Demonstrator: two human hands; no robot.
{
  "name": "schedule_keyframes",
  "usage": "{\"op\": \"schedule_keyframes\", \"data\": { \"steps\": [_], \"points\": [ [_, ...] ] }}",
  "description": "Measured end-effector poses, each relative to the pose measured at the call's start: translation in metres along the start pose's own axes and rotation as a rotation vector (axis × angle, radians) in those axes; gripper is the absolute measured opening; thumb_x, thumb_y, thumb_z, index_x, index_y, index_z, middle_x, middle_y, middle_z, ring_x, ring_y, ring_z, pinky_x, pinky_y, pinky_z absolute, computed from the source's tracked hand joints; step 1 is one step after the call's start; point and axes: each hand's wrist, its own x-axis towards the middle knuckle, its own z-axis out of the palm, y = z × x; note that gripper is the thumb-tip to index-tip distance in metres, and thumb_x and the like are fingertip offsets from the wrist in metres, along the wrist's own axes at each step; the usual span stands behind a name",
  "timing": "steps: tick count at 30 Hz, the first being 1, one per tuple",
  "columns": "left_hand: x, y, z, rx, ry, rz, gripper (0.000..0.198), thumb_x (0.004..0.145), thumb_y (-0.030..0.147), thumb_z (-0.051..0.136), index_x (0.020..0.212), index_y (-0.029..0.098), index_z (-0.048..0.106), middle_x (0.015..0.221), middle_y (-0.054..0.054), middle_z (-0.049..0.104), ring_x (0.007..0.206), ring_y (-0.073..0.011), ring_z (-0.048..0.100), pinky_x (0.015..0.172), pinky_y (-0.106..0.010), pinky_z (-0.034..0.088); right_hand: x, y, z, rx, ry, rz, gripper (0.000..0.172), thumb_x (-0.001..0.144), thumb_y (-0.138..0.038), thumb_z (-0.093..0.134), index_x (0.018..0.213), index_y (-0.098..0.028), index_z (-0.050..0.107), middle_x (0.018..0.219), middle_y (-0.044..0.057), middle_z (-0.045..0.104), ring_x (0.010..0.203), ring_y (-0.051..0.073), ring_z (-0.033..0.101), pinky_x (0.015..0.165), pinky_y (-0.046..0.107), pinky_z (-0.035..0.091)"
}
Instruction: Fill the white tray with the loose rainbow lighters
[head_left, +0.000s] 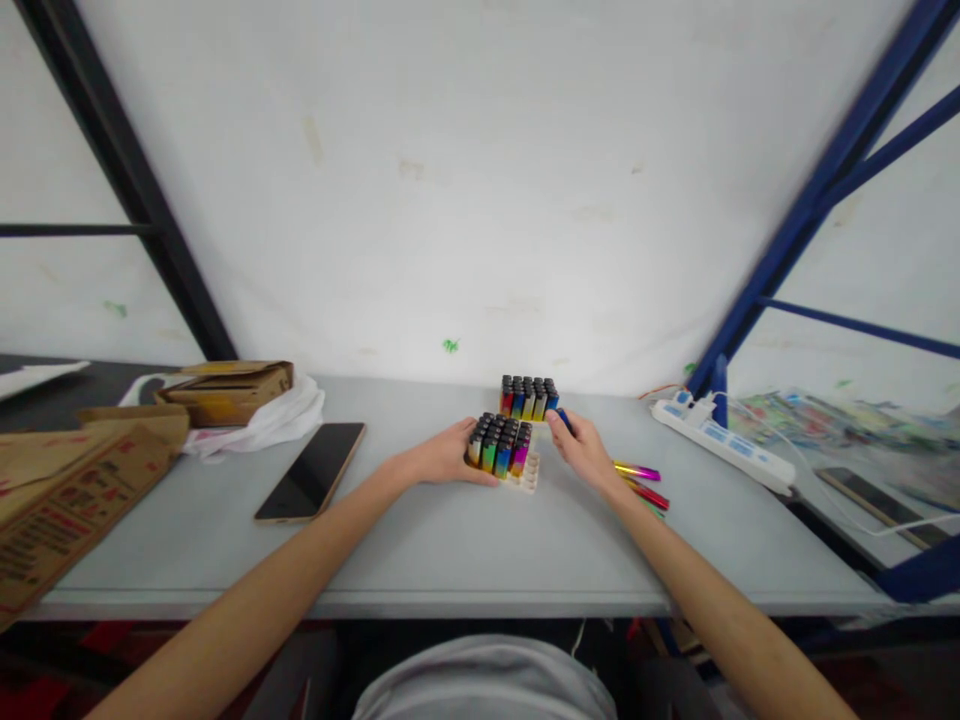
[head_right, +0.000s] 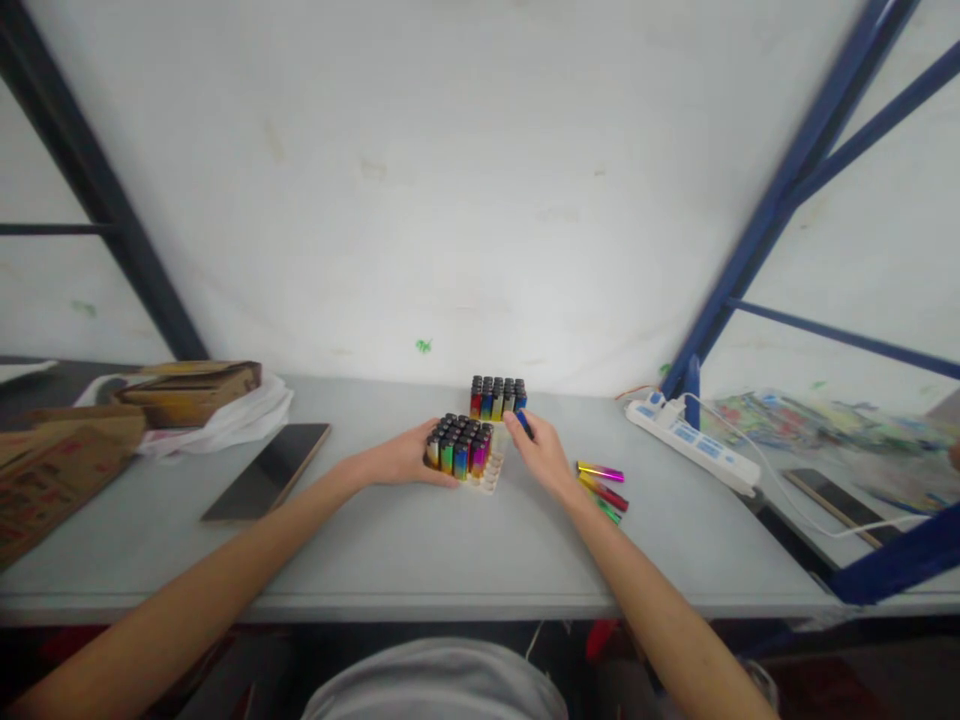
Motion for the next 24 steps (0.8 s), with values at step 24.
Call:
{"op": "schedule_keyframes", "data": {
  "steps": [24],
  "points": [
    [-0.001,-0.001,0.0,0.0,0.004,-0.02,0.093,0.065,0.057,0.096,0.143,0.02,0.061,0.139,-0.011,0.069,0.129,-0.0367,0.064,0.119,-0.049,0.047,-0.005,-0.008,0.014,-0.15,0.143,0.041,0.043,0.091,-0.054,0.044,0.06,-0.024,0.045,0.056,-0.002,0.045,0.059,0.017,0.042,0.059,0.031,0.028]
  ]
}}
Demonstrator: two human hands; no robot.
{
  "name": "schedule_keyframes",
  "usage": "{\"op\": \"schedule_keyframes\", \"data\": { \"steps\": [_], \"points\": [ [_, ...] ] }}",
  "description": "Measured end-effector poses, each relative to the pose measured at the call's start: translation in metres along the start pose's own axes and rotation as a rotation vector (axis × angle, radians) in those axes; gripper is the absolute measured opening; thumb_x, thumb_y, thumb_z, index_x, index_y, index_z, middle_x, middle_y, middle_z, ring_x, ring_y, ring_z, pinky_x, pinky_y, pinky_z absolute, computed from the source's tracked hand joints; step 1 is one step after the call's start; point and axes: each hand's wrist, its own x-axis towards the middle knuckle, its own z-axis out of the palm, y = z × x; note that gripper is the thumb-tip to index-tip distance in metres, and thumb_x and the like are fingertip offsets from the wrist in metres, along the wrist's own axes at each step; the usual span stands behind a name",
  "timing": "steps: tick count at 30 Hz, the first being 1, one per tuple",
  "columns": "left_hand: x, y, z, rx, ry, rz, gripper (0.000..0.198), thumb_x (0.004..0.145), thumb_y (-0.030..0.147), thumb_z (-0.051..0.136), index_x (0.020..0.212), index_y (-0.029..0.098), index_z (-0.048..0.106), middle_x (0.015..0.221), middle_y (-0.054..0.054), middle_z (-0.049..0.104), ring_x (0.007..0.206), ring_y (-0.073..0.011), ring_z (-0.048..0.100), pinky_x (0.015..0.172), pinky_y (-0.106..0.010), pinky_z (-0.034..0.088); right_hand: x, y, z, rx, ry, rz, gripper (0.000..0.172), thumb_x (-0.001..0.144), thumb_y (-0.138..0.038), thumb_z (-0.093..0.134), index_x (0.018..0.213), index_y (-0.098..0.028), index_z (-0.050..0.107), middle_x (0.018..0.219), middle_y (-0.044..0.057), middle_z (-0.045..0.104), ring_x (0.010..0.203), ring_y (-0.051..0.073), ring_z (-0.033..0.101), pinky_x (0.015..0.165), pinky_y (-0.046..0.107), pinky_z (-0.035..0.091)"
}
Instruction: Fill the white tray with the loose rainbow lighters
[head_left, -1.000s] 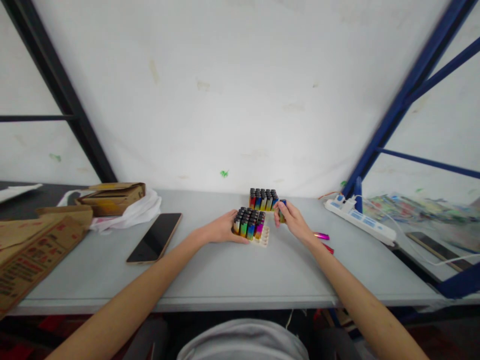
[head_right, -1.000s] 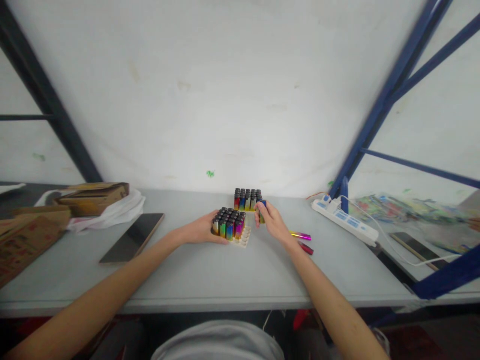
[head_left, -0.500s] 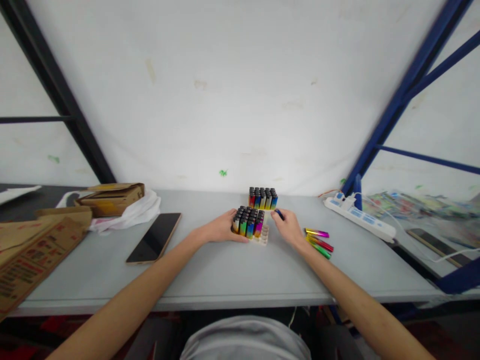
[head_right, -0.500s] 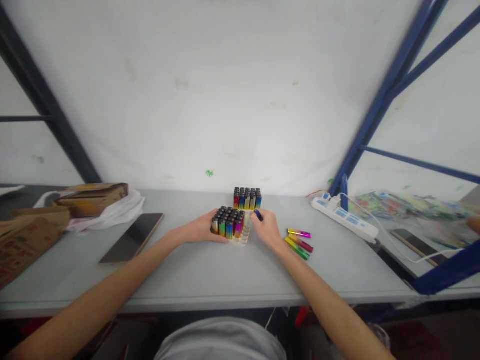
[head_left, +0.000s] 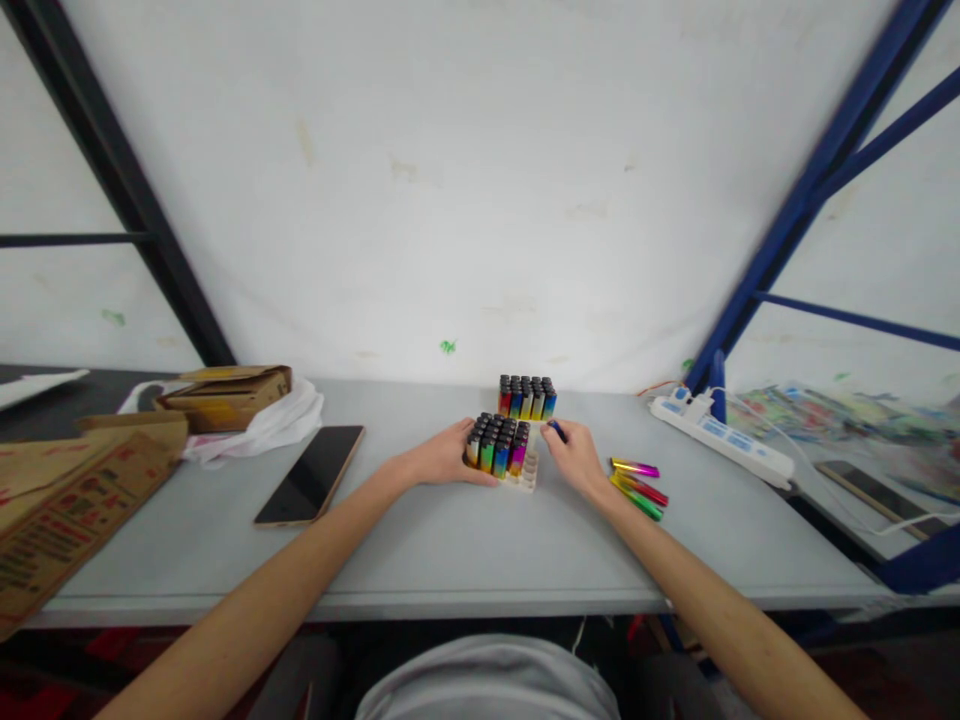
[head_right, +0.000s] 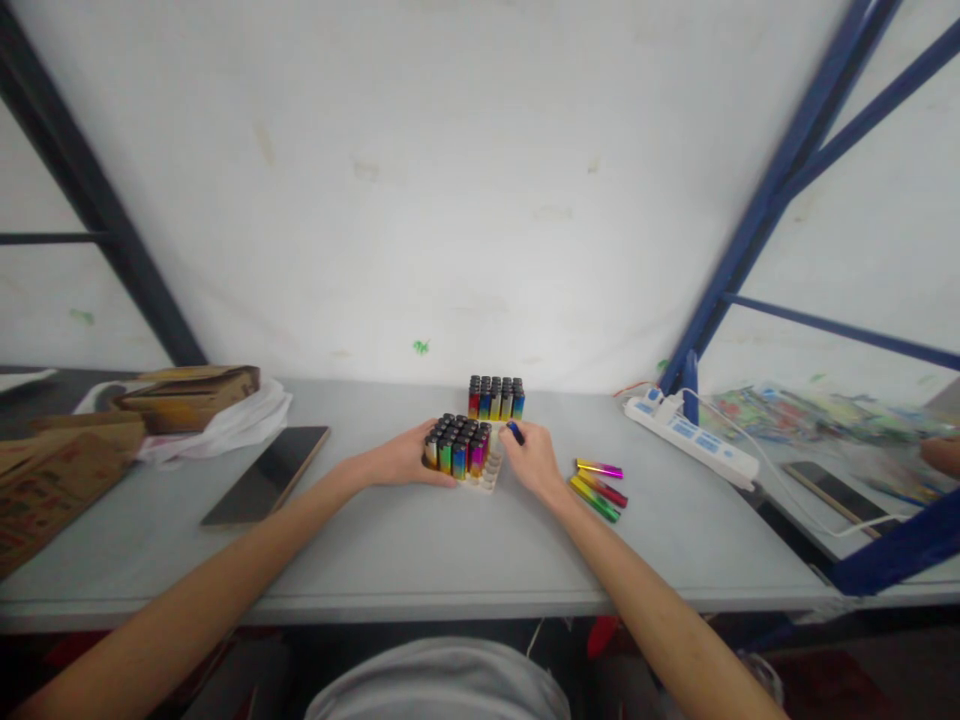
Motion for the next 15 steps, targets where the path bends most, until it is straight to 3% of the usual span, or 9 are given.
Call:
{"op": "schedule_keyframes", "data": {
  "steps": [5,10,15],
  "points": [
    [0.0,0.0,0.0,0.006,-0.005,-0.004,0.093,0.065,0.057,0.095,0.143,0.02,0.06,0.138,-0.01,0.068,0.129,-0.0359,0.063,0.12,-0.048,0.046,0.0,0.0,-0.002,-0.009,-0.009,-0.011,0.044,0.095,-0.057,0.044,0.065,-0.024,0.047,0.06,-0.002,0.049,0.061,0.017,0.046,0.06,0.03,0.031],
    [0.0,0.0,0.0,0.004,-0.008,-0.006,0.093,0.066,0.056,0.095,0.144,0.02,0.06,0.138,-0.01,0.068,0.129,-0.0357,0.064,0.12,-0.048,0.046,-0.002,-0.007,-0.011,0.029,-0.086,-0.06,0.041,0.105,-0.061,0.043,0.094,-0.024,0.056,0.068,-0.002,0.055,0.064,0.019,0.053,0.06,0.029,0.039],
    [0.0,0.0,-0.001,-0.012,-0.019,0.002,0.092,0.067,0.054,0.095,0.145,0.02,0.059,0.139,-0.01,0.067,0.13,-0.0351,0.063,0.121,-0.047,0.046,-0.002,-0.016,-0.024,0.031,-0.125,-0.22,0.043,0.107,-0.06,0.047,0.093,-0.022,0.062,0.088,0.006,0.065,0.078,0.021,0.062,0.067,0.031,0.05]
  ]
}}
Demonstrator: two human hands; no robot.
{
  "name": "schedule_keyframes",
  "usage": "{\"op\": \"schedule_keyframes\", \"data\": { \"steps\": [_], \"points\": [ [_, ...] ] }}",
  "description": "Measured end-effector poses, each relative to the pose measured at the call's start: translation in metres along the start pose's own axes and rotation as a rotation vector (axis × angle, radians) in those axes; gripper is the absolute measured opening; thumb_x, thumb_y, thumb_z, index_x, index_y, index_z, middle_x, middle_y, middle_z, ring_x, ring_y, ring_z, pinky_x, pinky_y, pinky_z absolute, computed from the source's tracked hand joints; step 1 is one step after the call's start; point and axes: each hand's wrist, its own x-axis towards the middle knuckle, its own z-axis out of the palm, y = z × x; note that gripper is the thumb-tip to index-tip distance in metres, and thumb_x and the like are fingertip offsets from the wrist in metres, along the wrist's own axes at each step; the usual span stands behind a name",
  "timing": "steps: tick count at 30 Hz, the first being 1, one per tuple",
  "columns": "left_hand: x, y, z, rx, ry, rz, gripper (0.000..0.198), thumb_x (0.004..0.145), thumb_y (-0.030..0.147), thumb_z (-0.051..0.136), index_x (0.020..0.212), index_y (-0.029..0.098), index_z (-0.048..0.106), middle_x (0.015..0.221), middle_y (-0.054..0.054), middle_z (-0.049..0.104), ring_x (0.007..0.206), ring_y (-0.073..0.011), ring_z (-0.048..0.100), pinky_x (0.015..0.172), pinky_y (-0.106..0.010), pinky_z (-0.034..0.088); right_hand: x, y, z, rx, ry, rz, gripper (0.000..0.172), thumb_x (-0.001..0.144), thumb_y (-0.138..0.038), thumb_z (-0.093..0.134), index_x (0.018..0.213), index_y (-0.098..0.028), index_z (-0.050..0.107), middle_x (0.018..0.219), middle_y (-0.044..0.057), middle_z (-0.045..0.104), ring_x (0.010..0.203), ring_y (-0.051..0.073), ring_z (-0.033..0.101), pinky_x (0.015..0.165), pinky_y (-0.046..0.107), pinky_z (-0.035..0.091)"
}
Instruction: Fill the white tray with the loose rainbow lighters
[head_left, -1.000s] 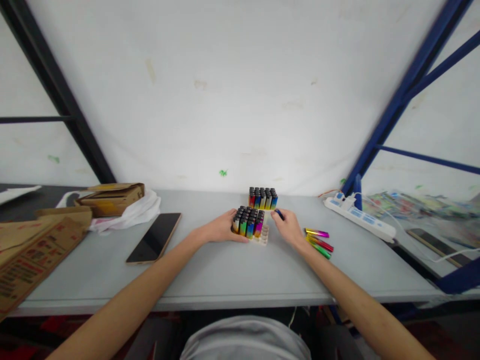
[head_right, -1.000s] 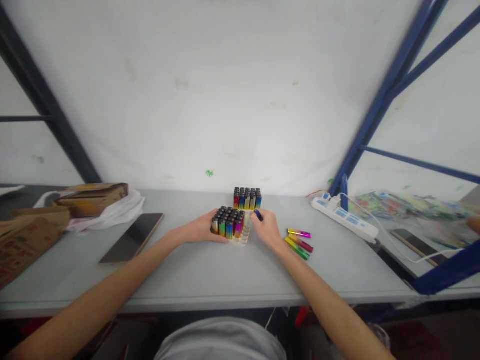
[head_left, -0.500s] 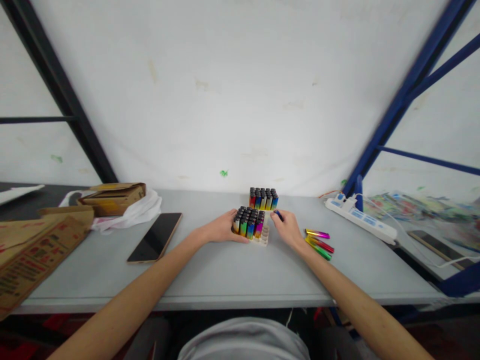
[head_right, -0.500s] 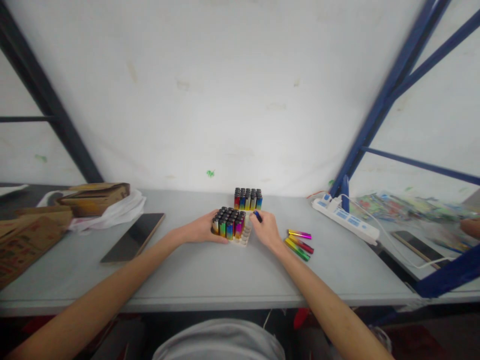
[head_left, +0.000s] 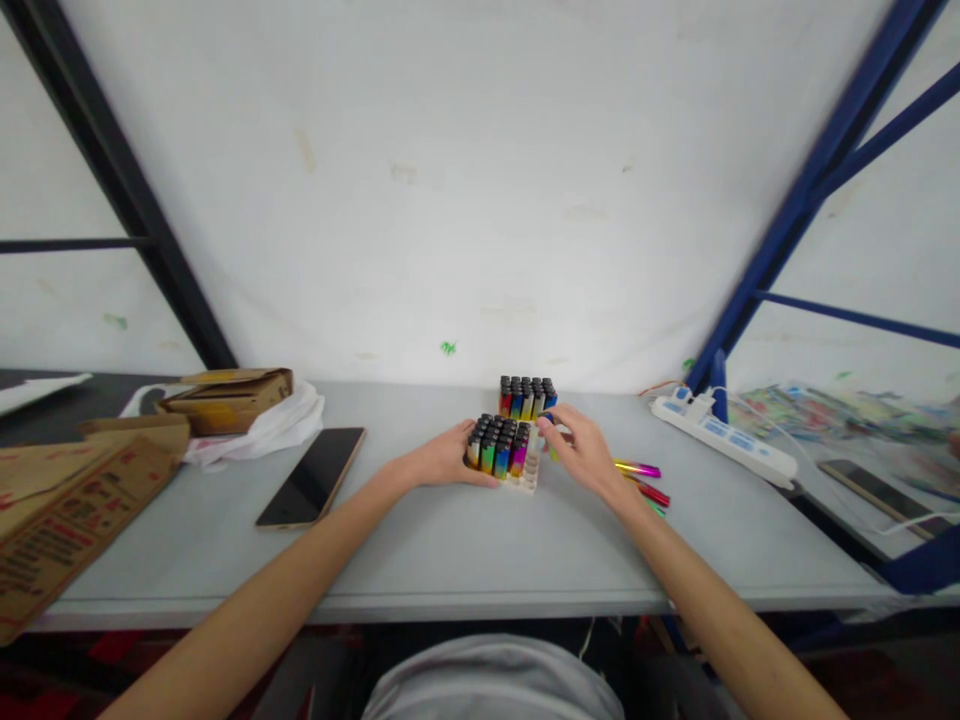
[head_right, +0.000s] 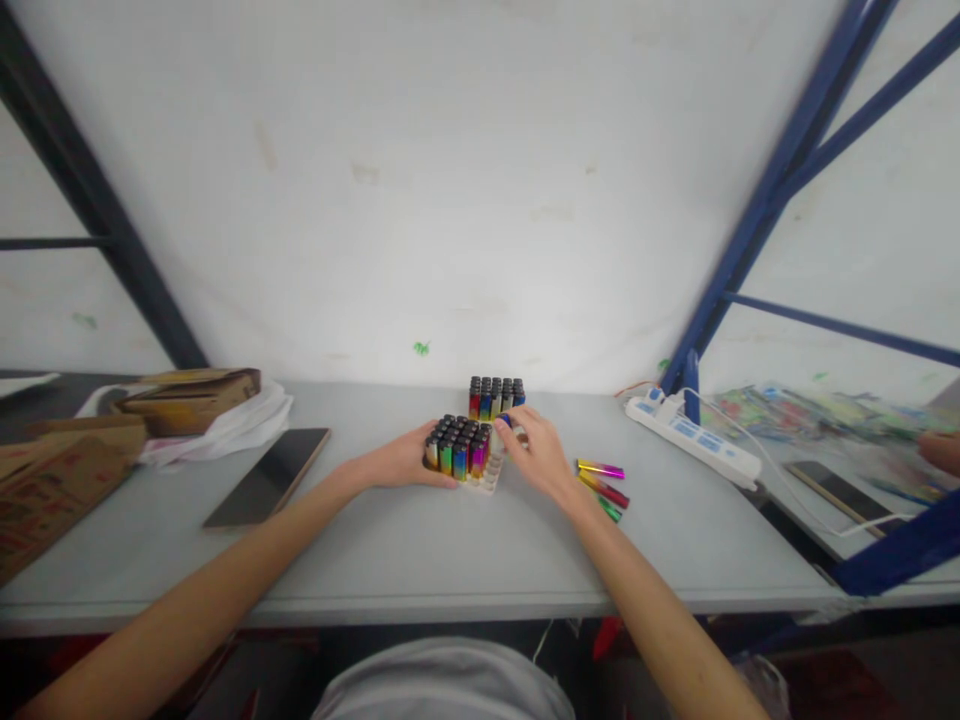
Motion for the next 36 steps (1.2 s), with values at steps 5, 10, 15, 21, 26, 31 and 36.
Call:
{"op": "schedule_keyframes", "data": {
  "steps": [5,10,15,21,26,31,36],
  "points": [
    [0.0,0.0,0.0,-0.006,-0.004,0.013,0.088,0.068,0.054,0.094,0.142,0.02,0.061,0.136,-0.009,0.068,0.13,-0.0352,0.063,0.119,-0.047,0.047,-0.002,-0.002,-0.001,-0.053,-0.103,-0.123,0.039,0.107,-0.055,0.053,0.096,-0.021,0.068,0.077,0.002,0.063,0.069,0.018,0.056,0.068,0.031,0.047],
    [0.0,-0.002,0.001,-0.005,0.002,0.014,0.087,0.067,0.054,0.095,0.141,0.021,0.062,0.138,-0.01,0.067,0.129,-0.0342,0.063,0.118,-0.047,0.048,-0.007,0.0,0.005,-0.02,-0.208,-0.096,0.032,0.105,-0.051,0.057,0.112,-0.021,0.065,0.074,-0.001,0.065,0.065,0.017,0.059,0.065,0.029,0.047],
    [0.0,-0.002,0.002,-0.006,0.024,0.028,0.087,0.067,0.054,0.095,0.14,0.021,0.063,0.137,-0.01,0.068,0.128,-0.0345,0.064,0.118,-0.047,0.048,-0.009,-0.003,0.006,-0.042,-0.257,-0.069,0.027,0.102,-0.048,0.063,0.111,-0.022,0.061,0.076,-0.001,0.067,0.066,0.018,0.062,0.064,0.029,0.048],
    [0.001,-0.004,0.002,-0.002,0.02,0.045,0.086,0.066,0.054,0.096,0.139,0.021,0.063,0.136,-0.01,0.067,0.128,-0.0342,0.063,0.119,-0.048,0.047,-0.009,-0.001,0.008,-0.066,-0.244,-0.093,0.026,0.103,-0.048,0.063,0.111,-0.023,0.062,0.076,-0.001,0.066,0.065,0.018,0.061,0.063,0.029,0.048],
    [0.001,-0.005,0.002,0.018,0.024,0.018,0.09,0.066,0.056,0.096,0.142,0.021,0.061,0.139,-0.011,0.066,0.129,-0.0343,0.063,0.118,-0.048,0.047,-0.009,-0.003,0.009,-0.053,-0.271,-0.062,0.028,0.101,-0.049,0.066,0.113,-0.023,0.062,0.075,-0.002,0.066,0.066,0.018,0.062,0.064,0.029,0.049],
    [0.001,-0.004,0.002,0.022,0.014,-0.003,0.092,0.066,0.057,0.096,0.143,0.021,0.061,0.14,-0.011,0.066,0.129,-0.0347,0.063,0.119,-0.047,0.047,-0.01,-0.004,0.009,-0.06,-0.274,-0.063,0.032,0.099,-0.048,0.07,0.118,-0.024,0.063,0.076,-0.002,0.068,0.066,0.017,0.063,0.065,0.028,0.05],
    [0.0,-0.003,0.002,0.023,0.017,-0.003,0.091,0.066,0.056,0.096,0.144,0.022,0.061,0.14,-0.009,0.066,0.131,-0.0345,0.062,0.12,-0.046,0.046,-0.008,-0.002,0.006,-0.056,-0.275,-0.057,0.03,0.099,-0.049,0.07,0.115,-0.025,0.066,0.075,-0.002,0.067,0.066,0.017,0.063,0.064,0.028,0.05]
  ]
}}
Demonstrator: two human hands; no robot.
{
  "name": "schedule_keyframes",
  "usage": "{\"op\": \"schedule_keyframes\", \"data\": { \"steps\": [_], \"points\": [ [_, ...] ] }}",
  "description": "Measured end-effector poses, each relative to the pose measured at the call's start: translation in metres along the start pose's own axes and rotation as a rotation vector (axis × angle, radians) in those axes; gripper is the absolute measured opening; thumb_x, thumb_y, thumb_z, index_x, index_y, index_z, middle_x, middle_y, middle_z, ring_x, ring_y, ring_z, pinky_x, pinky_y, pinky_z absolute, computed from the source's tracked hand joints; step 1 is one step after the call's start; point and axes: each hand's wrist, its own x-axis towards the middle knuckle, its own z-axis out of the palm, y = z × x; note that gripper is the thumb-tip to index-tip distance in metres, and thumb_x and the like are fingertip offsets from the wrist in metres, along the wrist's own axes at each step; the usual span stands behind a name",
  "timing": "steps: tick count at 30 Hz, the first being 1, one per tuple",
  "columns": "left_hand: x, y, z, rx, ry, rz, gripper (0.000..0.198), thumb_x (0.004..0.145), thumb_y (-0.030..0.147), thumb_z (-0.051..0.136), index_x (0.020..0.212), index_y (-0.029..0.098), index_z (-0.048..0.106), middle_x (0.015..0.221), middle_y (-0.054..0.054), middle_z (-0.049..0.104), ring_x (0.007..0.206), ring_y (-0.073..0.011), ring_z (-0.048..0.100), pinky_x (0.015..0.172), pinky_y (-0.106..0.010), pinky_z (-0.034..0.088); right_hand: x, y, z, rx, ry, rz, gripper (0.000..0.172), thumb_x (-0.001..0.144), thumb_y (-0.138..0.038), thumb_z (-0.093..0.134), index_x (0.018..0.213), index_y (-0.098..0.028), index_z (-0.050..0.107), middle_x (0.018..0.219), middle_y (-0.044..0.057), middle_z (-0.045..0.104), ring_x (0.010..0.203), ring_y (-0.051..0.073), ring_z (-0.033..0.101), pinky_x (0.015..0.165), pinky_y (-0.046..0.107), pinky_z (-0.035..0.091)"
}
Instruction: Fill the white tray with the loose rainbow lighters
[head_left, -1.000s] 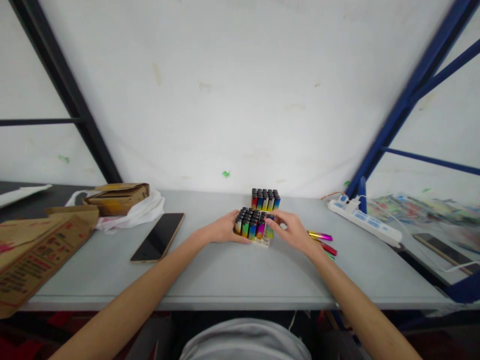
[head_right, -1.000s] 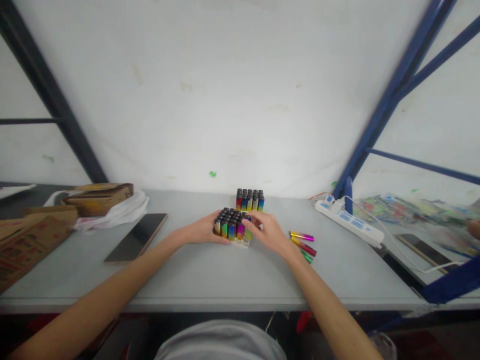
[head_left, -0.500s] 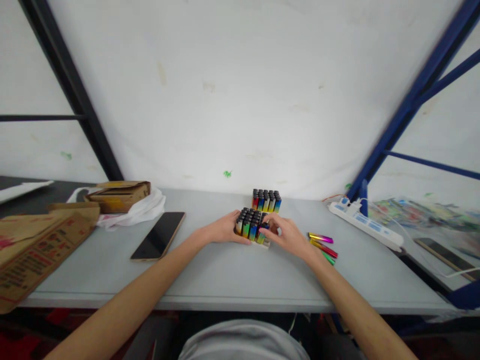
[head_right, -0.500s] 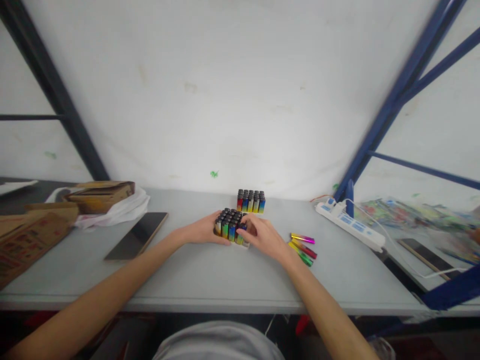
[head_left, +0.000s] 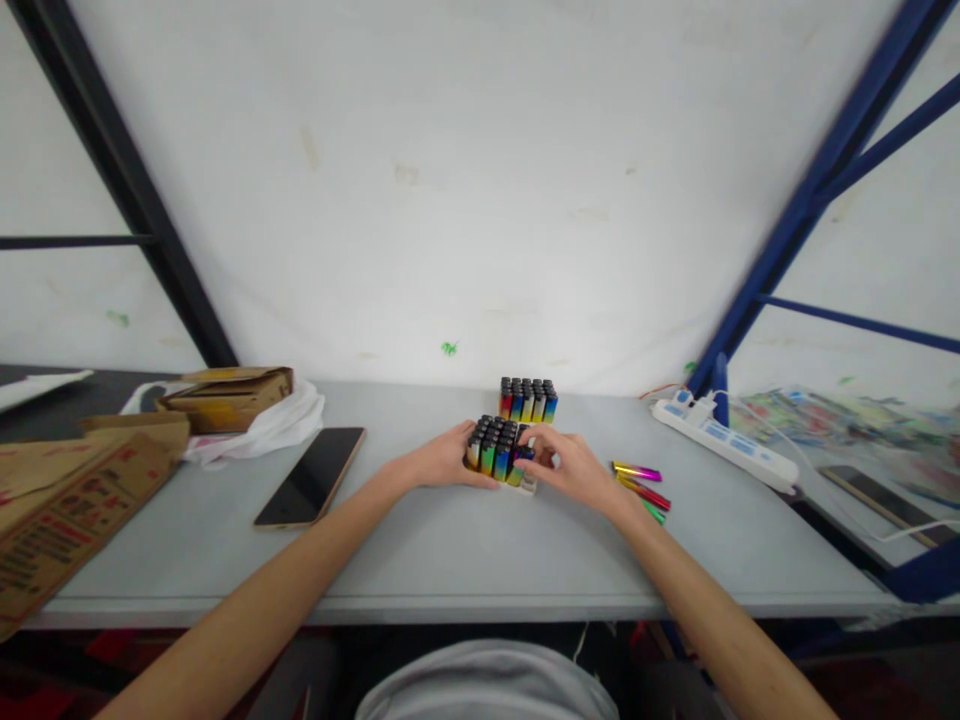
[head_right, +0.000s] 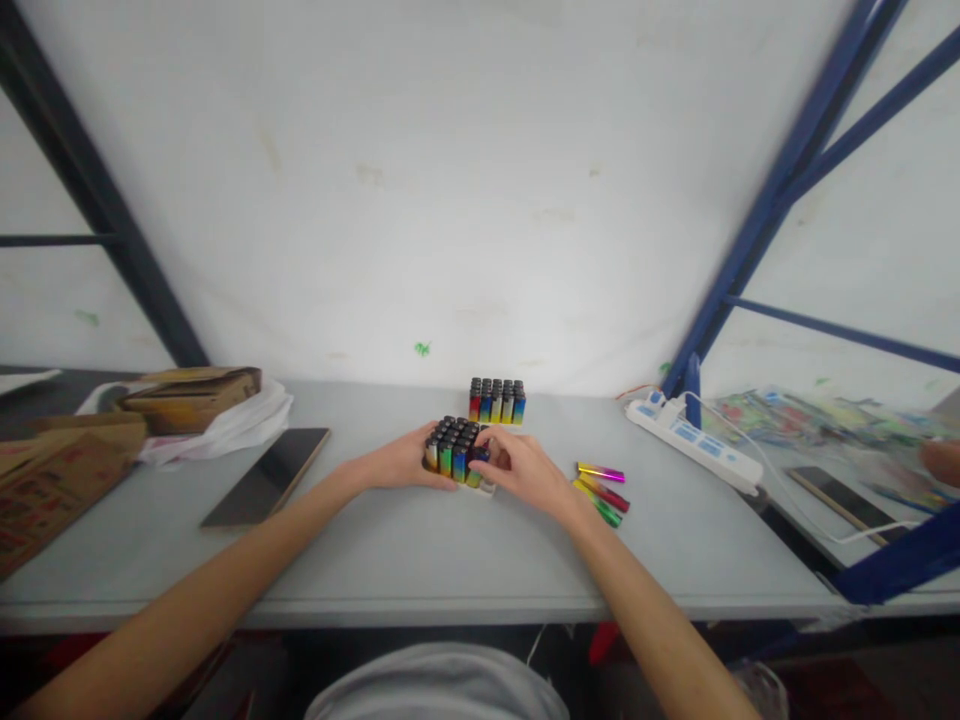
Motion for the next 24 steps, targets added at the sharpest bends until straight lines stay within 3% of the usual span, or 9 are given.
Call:
{"op": "schedule_keyframes", "data": {
  "steps": [19,24],
  "points": [
    [0.0,0.003,-0.002,-0.021,0.002,-0.038,0.095,0.064,0.056,0.096,0.145,0.022,0.06,0.141,-0.01,0.066,0.132,-0.0364,0.062,0.12,-0.048,0.047,0.001,-0.005,-0.002,0.084,-0.048,-0.005,0.04,0.098,-0.05,0.071,0.127,-0.025,0.063,0.075,-0.003,0.067,0.067,0.017,0.063,0.065,0.029,0.05],
    [0.001,0.002,-0.002,-0.016,-0.018,-0.014,0.095,0.066,0.056,0.095,0.146,0.021,0.059,0.143,-0.011,0.065,0.134,-0.0366,0.061,0.123,-0.049,0.044,-0.002,0.004,-0.037,0.066,0.13,0.025,0.036,0.103,-0.051,0.061,0.124,-0.022,0.064,0.078,0.0,0.071,0.068,0.018,0.065,0.067,0.031,0.053]
  ]
}}
